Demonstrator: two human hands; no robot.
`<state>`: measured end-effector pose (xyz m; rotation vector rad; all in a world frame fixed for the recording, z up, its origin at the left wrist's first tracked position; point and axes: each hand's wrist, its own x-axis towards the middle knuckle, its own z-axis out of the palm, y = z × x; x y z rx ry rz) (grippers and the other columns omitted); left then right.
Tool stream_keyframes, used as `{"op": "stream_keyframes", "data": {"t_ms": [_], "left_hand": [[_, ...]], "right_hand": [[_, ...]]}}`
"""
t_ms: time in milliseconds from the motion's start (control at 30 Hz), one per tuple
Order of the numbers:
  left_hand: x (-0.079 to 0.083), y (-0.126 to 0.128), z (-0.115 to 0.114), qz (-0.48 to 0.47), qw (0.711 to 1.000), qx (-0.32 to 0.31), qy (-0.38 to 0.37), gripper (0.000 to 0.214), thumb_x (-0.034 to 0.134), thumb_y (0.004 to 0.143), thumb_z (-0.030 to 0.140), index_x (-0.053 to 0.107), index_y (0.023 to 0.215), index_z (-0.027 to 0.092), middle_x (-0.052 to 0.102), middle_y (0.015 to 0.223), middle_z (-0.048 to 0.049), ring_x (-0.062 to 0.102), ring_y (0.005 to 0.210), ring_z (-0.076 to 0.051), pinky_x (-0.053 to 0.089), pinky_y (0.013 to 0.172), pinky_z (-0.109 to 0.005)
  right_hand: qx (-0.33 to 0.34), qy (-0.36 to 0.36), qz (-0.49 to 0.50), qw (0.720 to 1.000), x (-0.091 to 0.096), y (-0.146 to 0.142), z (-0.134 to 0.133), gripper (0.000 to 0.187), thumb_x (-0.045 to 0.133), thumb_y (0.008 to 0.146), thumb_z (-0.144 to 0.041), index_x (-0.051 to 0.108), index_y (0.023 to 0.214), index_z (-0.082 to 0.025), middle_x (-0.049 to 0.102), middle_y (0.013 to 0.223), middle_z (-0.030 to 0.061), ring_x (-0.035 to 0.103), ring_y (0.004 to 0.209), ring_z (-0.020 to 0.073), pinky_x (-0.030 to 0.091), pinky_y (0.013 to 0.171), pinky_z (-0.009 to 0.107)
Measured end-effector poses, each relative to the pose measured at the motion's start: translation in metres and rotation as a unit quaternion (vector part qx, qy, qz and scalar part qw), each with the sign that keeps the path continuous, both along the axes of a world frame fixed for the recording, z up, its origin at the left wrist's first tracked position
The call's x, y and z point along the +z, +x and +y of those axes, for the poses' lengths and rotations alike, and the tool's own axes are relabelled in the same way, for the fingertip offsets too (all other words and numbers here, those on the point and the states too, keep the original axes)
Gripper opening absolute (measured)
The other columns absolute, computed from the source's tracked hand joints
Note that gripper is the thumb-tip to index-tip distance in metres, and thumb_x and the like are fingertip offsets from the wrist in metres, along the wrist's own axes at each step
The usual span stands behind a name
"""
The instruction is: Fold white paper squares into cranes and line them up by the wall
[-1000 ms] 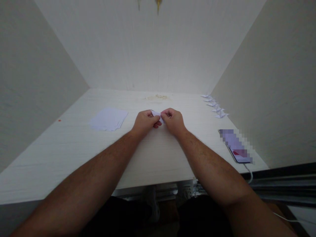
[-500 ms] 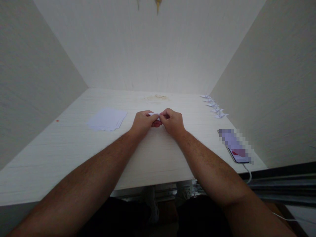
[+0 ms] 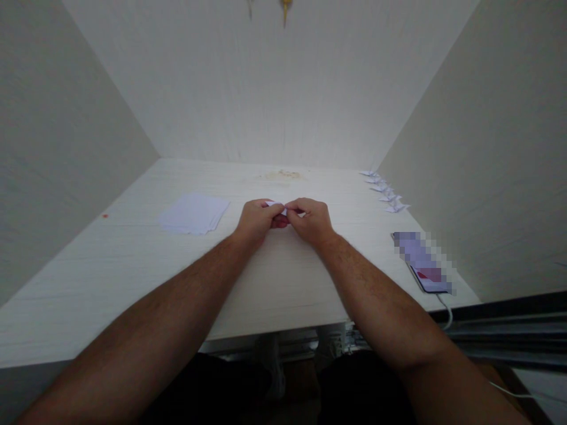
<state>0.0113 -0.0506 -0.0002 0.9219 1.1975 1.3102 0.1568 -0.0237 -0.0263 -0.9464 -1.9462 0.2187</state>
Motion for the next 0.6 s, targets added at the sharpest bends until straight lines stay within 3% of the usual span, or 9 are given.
{"op": "stream_keyframes", "data": {"t_ms": [200,333,600], "left_hand": [[-0.0015,-0.0032,0.0013,-0.032,0.999,-0.024,0.003,0.017,0.078,0.066,0.02,0.064,0.069,0.011,0.069,0.067,-0.0078,0.066,0.055,-0.014,0.056,0.057,-0.026],[-0.0028,-0.0035,0.0024,-0.022,1.0,-0.011,0.01,0.012,0.073,0.066,0.019,0.065,0.069,0.011,0.068,0.065,-0.0057,0.065,0.055,-0.013,0.055,0.057,-0.026],[-0.003,-0.004,0.0027,-0.018,1.0,-0.006,0.01,0.008,0.069,0.064,0.015,0.062,0.066,0.013,0.065,0.062,-0.0044,0.064,0.055,-0.014,0.055,0.056,-0.026]], "right_hand": [[-0.003,-0.043,-0.004,0.999,0.0033,0.0006,-0.0021,0.019,0.06,0.085,-0.019,0.078,0.086,-0.024,0.079,0.09,0.0029,0.071,0.084,0.0172,0.055,0.083,0.031],[0.007,-0.063,0.006,0.998,0.0044,-0.0001,-0.0031,0.019,0.061,0.084,-0.019,0.079,0.088,-0.024,0.079,0.094,0.003,0.072,0.086,0.0175,0.055,0.086,0.032],[0.033,-0.062,0.059,0.996,0.0028,-0.0003,-0.0015,0.017,0.063,0.082,-0.02,0.079,0.085,-0.023,0.079,0.088,0.0038,0.071,0.082,0.0176,0.055,0.081,0.033]]}}
